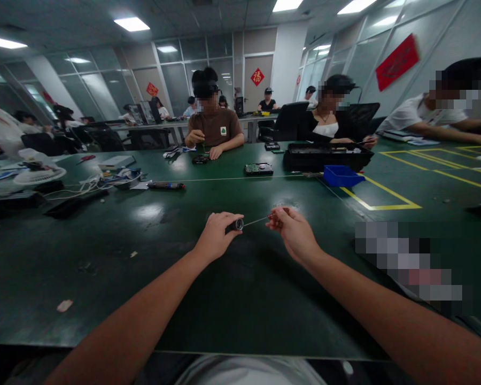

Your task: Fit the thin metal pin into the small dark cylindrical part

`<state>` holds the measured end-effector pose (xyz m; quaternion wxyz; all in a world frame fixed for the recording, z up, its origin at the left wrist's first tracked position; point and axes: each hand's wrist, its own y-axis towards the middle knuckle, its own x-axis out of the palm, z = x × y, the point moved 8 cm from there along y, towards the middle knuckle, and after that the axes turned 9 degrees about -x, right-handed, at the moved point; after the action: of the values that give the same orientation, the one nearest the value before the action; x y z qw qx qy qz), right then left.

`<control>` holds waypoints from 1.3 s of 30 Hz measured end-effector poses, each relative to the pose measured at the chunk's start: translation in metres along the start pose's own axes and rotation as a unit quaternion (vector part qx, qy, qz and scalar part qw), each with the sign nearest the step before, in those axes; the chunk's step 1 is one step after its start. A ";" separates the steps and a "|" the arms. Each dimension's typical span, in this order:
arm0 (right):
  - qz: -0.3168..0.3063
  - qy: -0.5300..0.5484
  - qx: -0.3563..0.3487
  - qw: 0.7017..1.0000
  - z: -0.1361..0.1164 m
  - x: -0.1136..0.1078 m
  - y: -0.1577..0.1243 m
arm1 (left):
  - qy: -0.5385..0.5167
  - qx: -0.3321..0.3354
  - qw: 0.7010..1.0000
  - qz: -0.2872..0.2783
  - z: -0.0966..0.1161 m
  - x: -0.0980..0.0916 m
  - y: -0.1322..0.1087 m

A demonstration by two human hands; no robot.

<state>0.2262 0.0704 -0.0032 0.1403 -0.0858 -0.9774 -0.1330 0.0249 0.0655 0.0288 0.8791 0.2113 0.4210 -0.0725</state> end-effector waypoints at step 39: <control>-0.077 -0.188 -0.128 0.971 -0.028 0.017 -0.015 | 0.013 -0.044 0.999 0.026 -0.012 0.001 0.002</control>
<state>0.2140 0.0509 0.0244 -0.0686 -0.0515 -0.9647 -0.2489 0.0177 0.0723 0.0216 0.8837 0.1841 0.4294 -0.0285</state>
